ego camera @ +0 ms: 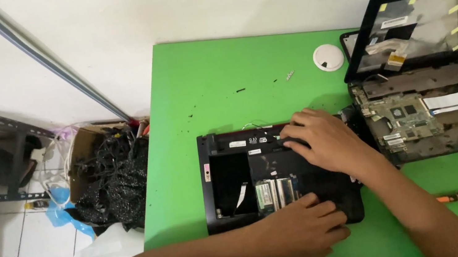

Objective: Disassembling a laptop to remove the keyboard and access internal components

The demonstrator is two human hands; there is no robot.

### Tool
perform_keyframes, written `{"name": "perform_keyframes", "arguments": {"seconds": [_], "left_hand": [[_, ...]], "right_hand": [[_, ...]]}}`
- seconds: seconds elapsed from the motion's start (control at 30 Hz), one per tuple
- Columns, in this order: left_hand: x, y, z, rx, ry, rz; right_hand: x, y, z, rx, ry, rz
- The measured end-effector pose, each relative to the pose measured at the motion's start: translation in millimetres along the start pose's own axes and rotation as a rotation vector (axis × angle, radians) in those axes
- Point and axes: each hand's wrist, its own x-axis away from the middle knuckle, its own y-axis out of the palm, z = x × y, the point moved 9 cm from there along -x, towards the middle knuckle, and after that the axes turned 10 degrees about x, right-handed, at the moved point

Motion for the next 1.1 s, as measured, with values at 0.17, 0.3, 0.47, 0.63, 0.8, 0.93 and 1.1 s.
{"name": "perform_keyframes", "arguments": {"seconds": [0.17, 0.3, 0.47, 0.63, 0.8, 0.93, 1.1], "left_hand": [[-1.8, -0.8, -0.7, -0.058, 0.003, -0.064], [-4.4, -3.4, -0.8, -0.143, 0.011, -0.091], [-6.5, -4.3, -4.5, -0.071, -0.024, -0.107], [-5.8, -11.8, 1.5, -0.171, -0.009, -0.086], [-10.7, -3.0, -6.1, -0.099, -0.036, -0.157], [-20.0, -17.6, -6.1, -0.027, 0.005, -0.093], [-20.0, -12.6, -0.9, -0.039, -0.034, -0.092]], "right_hand": [[2.1, 8.0, 3.8, 0.024, 0.005, -0.017], [1.5, 3.0, 4.3, 0.003, -0.013, 0.000], [0.8, 3.9, 4.9, -0.001, -0.007, -0.018], [1.2, -0.7, -1.1, 0.003, -0.024, 0.024], [1.1, 8.8, 10.5, -0.018, -0.010, -0.035], [-1.1, 6.0, 27.8, -0.073, 0.046, -0.045], [3.7, 15.5, 32.1, -0.069, 0.066, -0.092]]}}
